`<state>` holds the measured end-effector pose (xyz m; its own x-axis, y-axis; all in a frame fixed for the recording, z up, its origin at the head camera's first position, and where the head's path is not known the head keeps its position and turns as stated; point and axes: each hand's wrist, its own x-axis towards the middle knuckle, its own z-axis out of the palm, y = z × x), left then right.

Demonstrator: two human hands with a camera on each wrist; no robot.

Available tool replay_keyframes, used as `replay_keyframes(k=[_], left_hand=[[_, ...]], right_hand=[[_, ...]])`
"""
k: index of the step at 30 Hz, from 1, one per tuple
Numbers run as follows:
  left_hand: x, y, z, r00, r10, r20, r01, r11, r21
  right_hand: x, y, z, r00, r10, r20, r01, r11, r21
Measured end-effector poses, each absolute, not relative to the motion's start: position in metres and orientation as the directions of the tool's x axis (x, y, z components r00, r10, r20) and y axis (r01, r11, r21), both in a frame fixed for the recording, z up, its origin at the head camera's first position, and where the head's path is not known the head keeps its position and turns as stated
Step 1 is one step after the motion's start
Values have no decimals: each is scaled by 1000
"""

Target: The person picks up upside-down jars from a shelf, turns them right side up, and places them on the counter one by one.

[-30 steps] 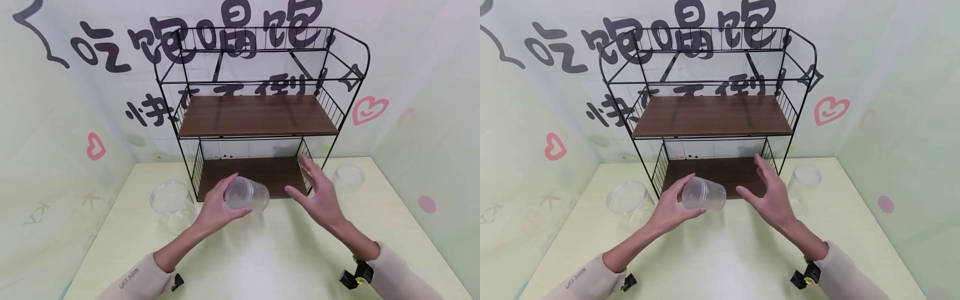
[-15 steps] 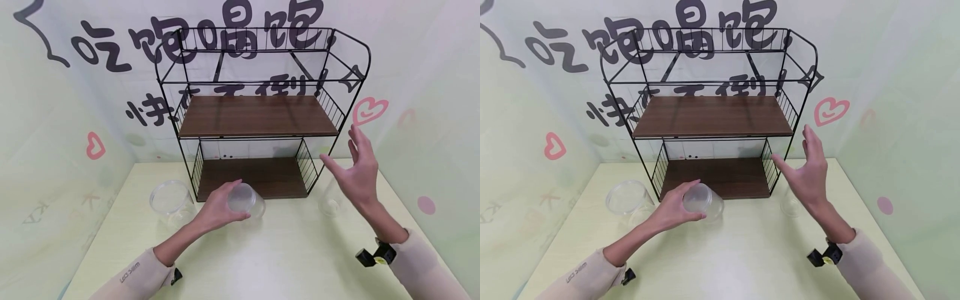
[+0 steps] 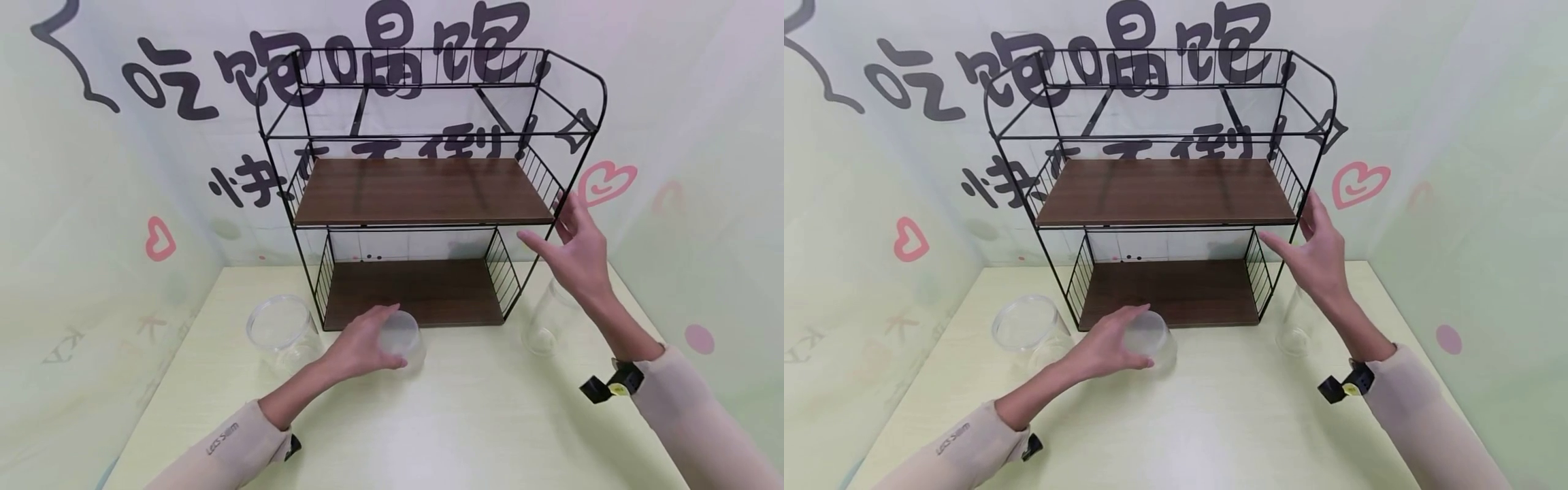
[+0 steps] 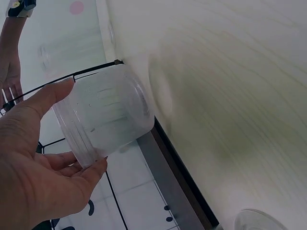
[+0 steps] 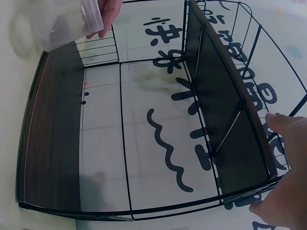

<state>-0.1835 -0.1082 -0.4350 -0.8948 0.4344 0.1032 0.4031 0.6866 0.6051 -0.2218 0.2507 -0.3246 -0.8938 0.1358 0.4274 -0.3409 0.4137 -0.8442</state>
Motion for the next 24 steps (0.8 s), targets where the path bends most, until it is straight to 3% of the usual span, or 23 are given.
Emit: replay_keyframes(k=[9, 24], left_hand=[[-184, -104, -437, -886, 458, 68, 408, 702, 584], [-185, -98, -448, -879, 475, 44, 422, 732, 535]], right_hand=[[-231, 247, -322, -886, 136, 443, -361, 398, -843], [-236, 243, -321, -855, 166, 491, -358, 496, -791]])
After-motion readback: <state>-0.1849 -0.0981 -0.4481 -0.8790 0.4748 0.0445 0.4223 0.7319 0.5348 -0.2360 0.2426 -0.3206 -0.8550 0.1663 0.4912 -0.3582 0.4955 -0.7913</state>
